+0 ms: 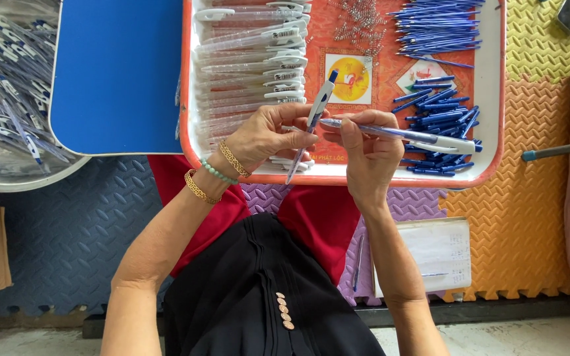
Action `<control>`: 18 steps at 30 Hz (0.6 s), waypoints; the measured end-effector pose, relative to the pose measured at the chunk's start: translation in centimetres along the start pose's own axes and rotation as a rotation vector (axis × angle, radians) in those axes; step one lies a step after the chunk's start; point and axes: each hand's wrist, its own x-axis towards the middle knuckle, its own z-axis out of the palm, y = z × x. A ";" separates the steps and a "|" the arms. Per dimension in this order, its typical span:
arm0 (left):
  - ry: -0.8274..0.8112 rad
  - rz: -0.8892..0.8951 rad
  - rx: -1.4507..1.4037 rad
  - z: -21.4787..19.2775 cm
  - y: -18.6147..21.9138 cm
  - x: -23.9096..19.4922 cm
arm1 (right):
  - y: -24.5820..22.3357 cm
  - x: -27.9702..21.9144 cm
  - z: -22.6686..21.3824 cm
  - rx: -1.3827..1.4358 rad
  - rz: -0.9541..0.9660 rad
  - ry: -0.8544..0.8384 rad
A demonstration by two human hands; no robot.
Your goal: The person assembles pens by inserting blue ink cartridges into white pen barrels. They pick up a barrel and a cartridge, insert the cartridge, and place the completed pen onto a blue tray to the left.
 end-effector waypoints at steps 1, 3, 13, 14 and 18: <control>-0.001 0.001 0.007 0.1 -0.1 -0.1 | 0.0 -0.1 0.1 0.008 0.007 0.005; -0.001 0.009 0.003 0.0 -0.4 0.2 | 0.5 -0.3 -0.1 0.012 0.008 0.003; 0.017 0.030 0.048 0.5 -1.7 0.6 | 0.8 -0.4 -0.3 0.000 -0.009 -0.008; 0.015 0.029 0.047 0.7 -1.5 0.3 | 1.1 -0.5 -0.2 -0.002 -0.008 -0.007; 0.056 0.032 0.071 0.6 -2.4 0.1 | 3.2 -1.0 -1.2 -0.198 -0.229 -0.026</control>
